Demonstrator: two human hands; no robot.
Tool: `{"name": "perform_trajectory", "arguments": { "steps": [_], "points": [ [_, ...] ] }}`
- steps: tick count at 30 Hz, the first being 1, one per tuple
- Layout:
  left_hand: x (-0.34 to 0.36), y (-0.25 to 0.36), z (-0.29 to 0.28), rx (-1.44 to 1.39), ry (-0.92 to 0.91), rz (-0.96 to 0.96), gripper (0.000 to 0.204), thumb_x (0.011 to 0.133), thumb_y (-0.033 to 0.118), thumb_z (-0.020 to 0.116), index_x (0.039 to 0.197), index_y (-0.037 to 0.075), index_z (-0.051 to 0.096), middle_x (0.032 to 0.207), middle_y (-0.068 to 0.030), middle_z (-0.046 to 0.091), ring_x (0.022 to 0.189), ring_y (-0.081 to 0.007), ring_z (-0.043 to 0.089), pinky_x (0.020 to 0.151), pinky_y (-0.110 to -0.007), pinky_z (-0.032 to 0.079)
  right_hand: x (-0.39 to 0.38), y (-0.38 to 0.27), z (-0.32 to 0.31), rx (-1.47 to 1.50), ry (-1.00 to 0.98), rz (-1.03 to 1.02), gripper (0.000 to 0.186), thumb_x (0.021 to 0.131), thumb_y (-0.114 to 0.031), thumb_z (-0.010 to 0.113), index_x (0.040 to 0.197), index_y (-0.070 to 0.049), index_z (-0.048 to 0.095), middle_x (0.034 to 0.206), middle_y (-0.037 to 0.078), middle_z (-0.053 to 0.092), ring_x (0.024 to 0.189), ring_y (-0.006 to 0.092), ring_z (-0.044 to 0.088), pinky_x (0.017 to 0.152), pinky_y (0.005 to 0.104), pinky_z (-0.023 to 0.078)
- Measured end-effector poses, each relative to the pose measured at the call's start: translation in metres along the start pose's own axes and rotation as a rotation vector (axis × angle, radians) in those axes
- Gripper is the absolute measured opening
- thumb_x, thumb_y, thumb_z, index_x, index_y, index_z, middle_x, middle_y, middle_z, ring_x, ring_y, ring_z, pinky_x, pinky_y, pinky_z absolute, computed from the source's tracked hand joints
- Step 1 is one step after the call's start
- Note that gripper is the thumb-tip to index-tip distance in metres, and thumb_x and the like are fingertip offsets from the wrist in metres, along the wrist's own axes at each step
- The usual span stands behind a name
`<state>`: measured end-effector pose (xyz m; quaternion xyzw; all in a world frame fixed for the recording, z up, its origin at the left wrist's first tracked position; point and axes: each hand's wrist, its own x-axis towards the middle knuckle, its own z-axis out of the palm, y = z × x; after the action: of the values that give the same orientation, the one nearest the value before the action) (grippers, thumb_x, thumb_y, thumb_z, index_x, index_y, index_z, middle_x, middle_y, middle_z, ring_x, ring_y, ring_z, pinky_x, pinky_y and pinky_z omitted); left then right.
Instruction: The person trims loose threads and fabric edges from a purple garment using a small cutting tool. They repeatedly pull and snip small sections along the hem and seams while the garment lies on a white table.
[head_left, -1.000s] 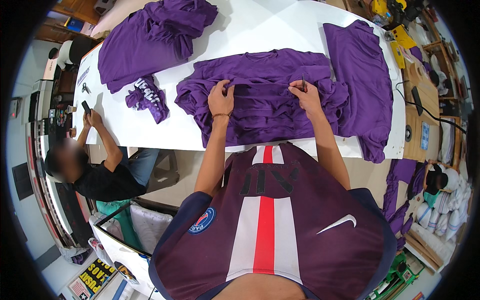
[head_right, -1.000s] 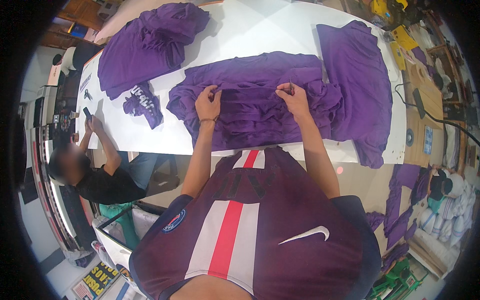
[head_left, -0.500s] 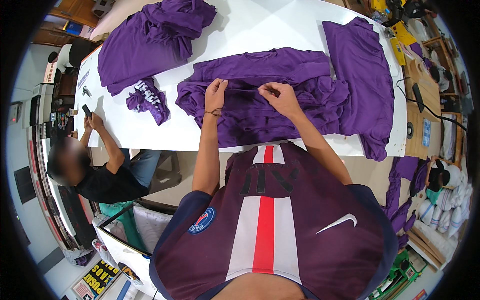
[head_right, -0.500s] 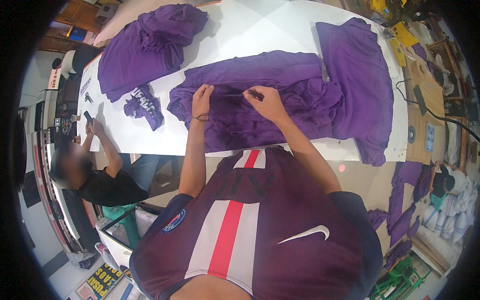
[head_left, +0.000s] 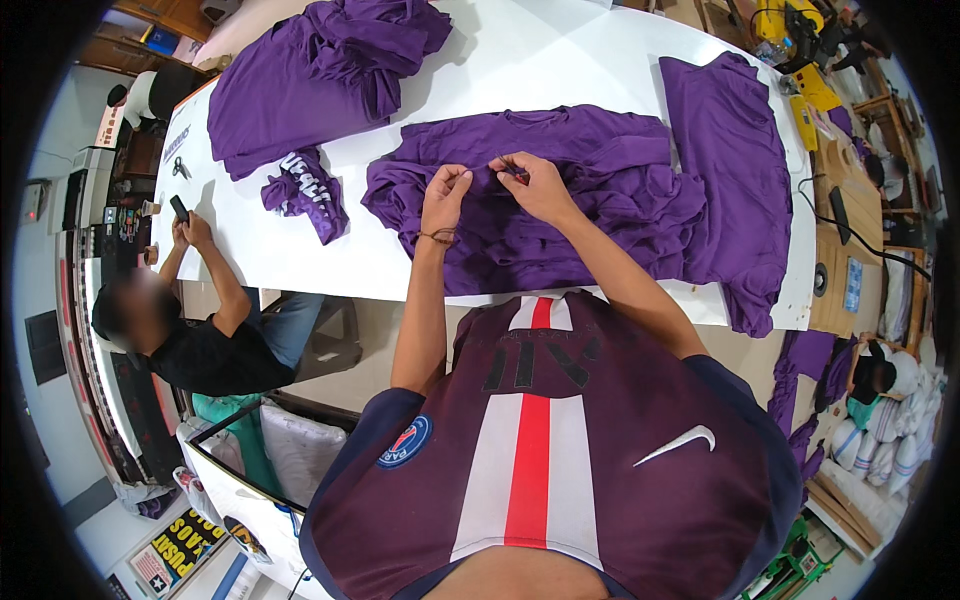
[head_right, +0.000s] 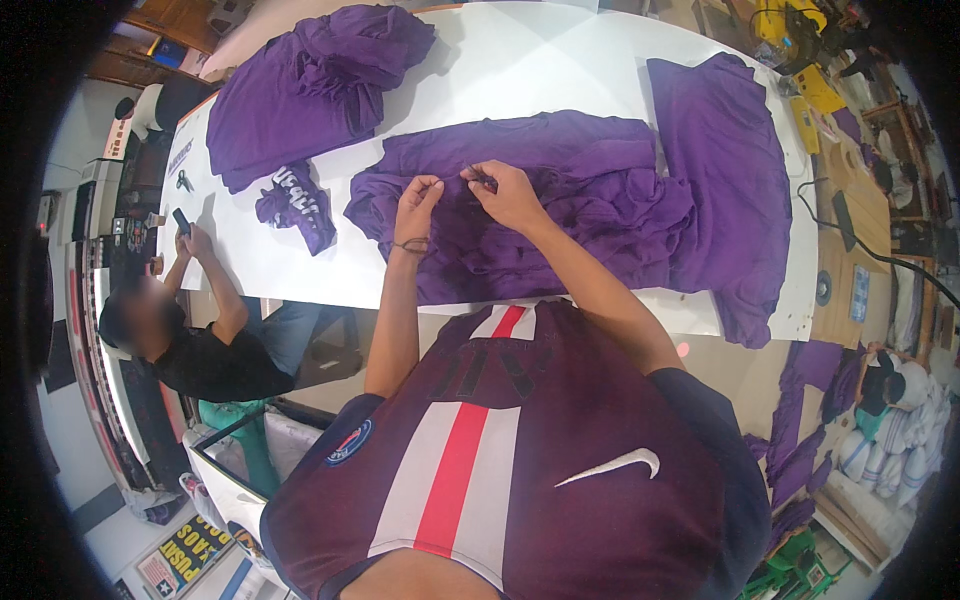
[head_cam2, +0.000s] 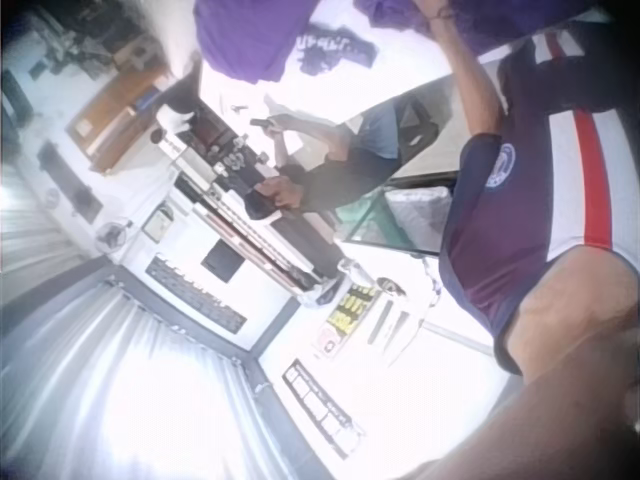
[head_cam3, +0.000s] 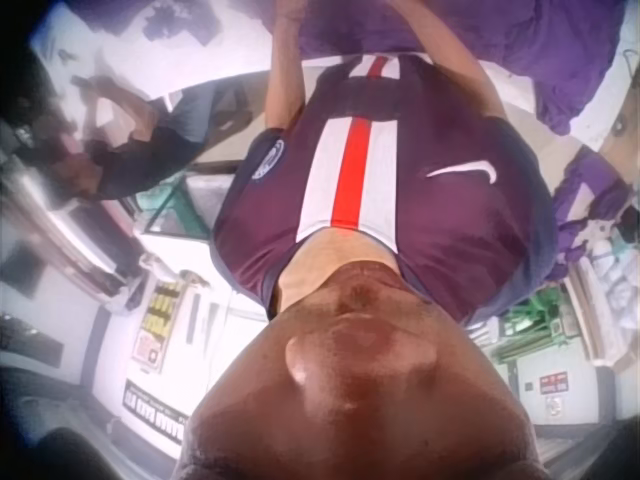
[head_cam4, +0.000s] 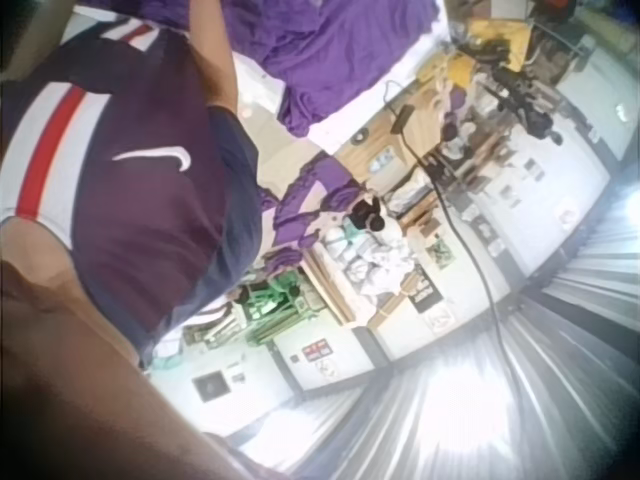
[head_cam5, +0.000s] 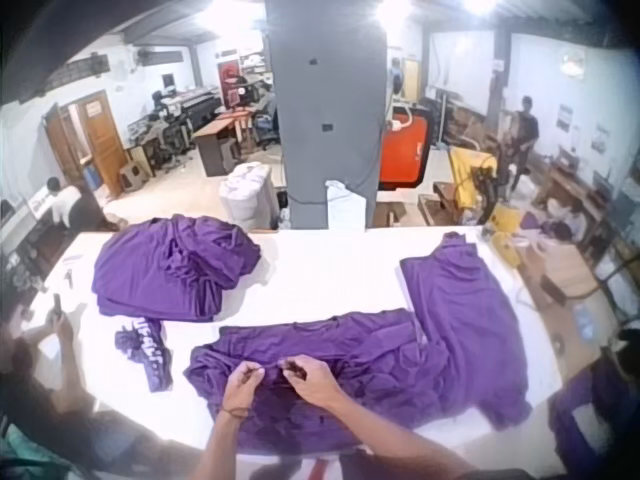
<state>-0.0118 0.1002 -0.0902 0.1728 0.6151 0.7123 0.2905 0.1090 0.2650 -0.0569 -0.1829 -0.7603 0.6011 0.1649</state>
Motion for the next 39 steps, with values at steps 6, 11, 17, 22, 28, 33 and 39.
{"name": "perform_trajectory", "arguments": {
  "steps": [6,11,17,22,28,33,39],
  "points": [
    [-0.002,-0.003,0.0,-0.009,-0.033,-0.035,0.008,0.101,0.008,0.067,0.108,0.004,0.065,0.091,0.0057,0.063,0.081,-0.0023,0.053,0.073,-0.018,0.041,-0.005,0.003,-0.002,-0.044,-0.021,-0.021,0.033,0.086,-0.022,0.084,0.112,-0.003,0.075,0.102,0.009,0.076,0.083,0.0163,0.067,0.078,0.031,0.053],
    [-0.008,0.003,0.004,0.109,-0.064,-0.02,0.009,0.102,0.008,0.066,0.111,0.005,0.068,0.095,0.0041,0.066,0.085,-0.0028,0.056,0.077,-0.02,0.044,-0.007,0.007,0.003,-0.109,-0.011,0.0,0.034,0.084,-0.025,0.086,0.108,-0.003,0.076,0.091,0.011,0.074,0.076,0.0201,0.066,0.073,0.0344,0.052],
    [-0.013,0.005,-0.001,0.233,-0.119,0.03,0.014,0.097,0.005,0.069,0.109,0.001,0.076,0.105,-0.0014,0.075,0.094,-0.0085,0.065,0.086,-0.023,0.05,-0.009,0.005,0.002,-0.146,0.008,0.012,0.02,0.092,-0.018,0.078,0.096,0.0,0.071,0.076,0.004,0.062,0.069,0.0109,0.05,0.064,0.0303,0.044],
    [-0.019,0.014,0.01,0.479,-0.129,0.228,0.013,0.091,0.005,0.074,0.103,0.001,0.079,0.099,-0.0053,0.078,0.09,-0.0098,0.069,0.083,-0.024,0.053,-0.012,0.006,0.002,-0.088,-0.058,0.051,0.018,0.099,-0.016,0.069,0.094,0.001,0.066,0.074,0.001,0.053,0.068,0.0114,0.044,0.064,0.0311,0.042],
    [-0.02,0.017,0.026,0.704,0.011,0.381,0.01,0.089,0.008,0.079,0.096,0.001,0.079,0.087,-0.0077,0.077,0.079,-0.0088,0.068,0.075,-0.025,0.053,-0.019,0.003,0.003,0.031,-0.146,0.14,0.025,0.105,-0.023,0.061,0.092,-0.001,0.064,0.074,-0.001,0.051,0.065,0.0093,0.042,0.06,0.0303,0.039],
    [-0.018,0.001,0.017,0.463,0.231,0.238,0.014,0.093,0.011,0.078,0.094,-0.002,0.073,0.076,-0.0014,0.07,0.07,-0.0047,0.06,0.067,-0.022,0.049,-0.023,-0.014,-0.007,0.2,-0.135,0.292,0.034,0.106,-0.035,0.059,0.09,-0.005,0.063,0.068,-0.001,0.052,0.059,0.0063,0.042,0.055,0.0276,0.035],
    [-0.014,-0.003,0.013,0.496,0.274,0.221,0.022,0.097,0.019,0.076,0.094,-0.002,0.07,0.074,0.0012,0.066,0.068,-0.0031,0.056,0.062,-0.022,0.044,-0.028,-0.001,-0.004,0.051,-0.143,0.313,0.048,0.105,-0.046,0.055,0.09,-0.002,0.066,0.063,0.002,0.053,0.058,0.0097,0.048,0.057,0.0295,0.039]
  ]
}}
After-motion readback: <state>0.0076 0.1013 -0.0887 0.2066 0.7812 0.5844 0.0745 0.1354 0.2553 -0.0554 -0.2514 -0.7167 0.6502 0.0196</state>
